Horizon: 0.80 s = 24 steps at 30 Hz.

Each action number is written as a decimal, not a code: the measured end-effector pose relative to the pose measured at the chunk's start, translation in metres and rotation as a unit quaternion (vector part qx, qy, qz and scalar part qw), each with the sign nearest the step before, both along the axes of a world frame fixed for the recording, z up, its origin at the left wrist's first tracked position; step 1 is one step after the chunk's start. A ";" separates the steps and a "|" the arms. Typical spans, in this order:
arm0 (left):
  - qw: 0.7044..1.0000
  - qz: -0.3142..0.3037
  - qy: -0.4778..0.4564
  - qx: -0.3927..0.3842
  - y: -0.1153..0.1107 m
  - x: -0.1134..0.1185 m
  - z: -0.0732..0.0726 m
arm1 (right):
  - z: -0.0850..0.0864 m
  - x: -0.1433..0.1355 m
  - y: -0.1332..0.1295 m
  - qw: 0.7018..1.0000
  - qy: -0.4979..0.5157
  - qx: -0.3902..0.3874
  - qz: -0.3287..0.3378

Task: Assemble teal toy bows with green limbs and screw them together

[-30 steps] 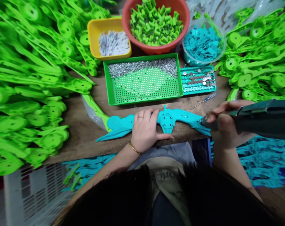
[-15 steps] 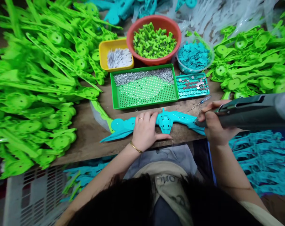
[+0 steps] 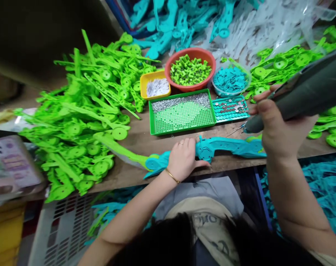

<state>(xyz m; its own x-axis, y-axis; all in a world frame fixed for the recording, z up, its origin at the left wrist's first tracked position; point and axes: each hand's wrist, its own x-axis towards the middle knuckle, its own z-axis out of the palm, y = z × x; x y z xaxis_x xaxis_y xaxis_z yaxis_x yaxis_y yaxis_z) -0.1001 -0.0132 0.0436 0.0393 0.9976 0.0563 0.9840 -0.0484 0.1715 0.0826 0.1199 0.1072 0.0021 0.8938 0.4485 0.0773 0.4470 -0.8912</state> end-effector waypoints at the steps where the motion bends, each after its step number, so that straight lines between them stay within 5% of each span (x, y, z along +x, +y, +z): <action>1: 1.000 -0.008 0.000 0.027 -0.002 0.000 0.002 | 0.002 0.003 0.008 1.000 -0.013 0.024 -0.007; 6: 0.996 -0.035 -0.005 0.085 -0.015 -0.005 0.017 | 0.011 0.034 0.025 0.981 -0.188 0.035 -0.044; 10: 0.994 -0.042 -0.047 0.091 -0.021 -0.006 0.026 | 0.013 0.040 -0.015 0.930 -0.275 0.199 -0.144; 13: 0.989 -0.071 -0.057 0.113 -0.024 -0.005 0.027 | 0.000 0.025 -0.051 0.894 -0.378 0.209 0.116; 15: 0.987 -0.083 -0.054 0.130 -0.025 -0.005 0.027 | -0.012 0.016 -0.064 0.854 -0.430 0.181 0.229; 24: 0.972 -0.087 -0.051 0.214 -0.032 -0.008 0.033 | -0.017 0.016 -0.065 0.857 -0.402 0.224 0.231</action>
